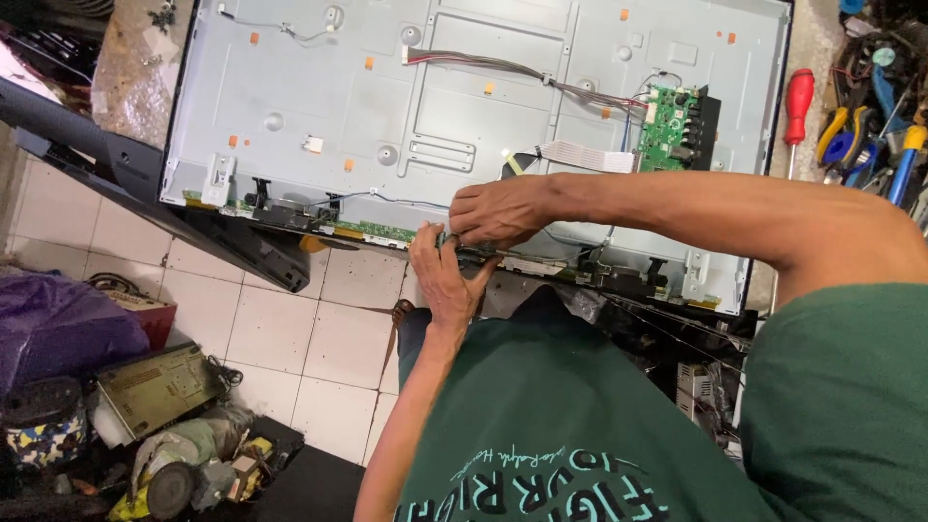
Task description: Disassembling a television by removing the back cover and extracting internal circuit boards and components.
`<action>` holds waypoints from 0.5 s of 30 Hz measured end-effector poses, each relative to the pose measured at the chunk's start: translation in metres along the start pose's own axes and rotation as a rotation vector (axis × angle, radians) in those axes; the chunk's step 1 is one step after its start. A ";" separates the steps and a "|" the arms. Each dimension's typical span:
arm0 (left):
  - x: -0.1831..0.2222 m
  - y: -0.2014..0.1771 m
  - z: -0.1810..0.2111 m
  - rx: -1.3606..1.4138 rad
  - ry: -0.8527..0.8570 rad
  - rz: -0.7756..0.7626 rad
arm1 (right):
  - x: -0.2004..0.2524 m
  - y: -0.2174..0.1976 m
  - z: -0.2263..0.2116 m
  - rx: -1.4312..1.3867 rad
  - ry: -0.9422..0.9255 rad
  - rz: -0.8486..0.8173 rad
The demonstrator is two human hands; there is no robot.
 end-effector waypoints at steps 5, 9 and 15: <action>0.002 0.003 -0.002 0.011 0.000 0.002 | 0.000 -0.005 0.000 0.033 0.036 -0.020; 0.001 0.002 -0.001 -0.010 0.015 0.008 | -0.006 -0.005 0.004 0.065 0.023 -0.029; 0.000 0.001 0.001 0.009 0.072 0.058 | -0.010 -0.001 0.005 0.011 -0.001 0.031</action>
Point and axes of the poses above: each hand's wrist, its own x-axis away from the middle knuckle, its own y-axis out of the palm, z = x × y, the point moved 6 cm from there along -x, towards the middle knuckle, and after that the axes turned 3 degrees about -y, right-handed, at the moved point
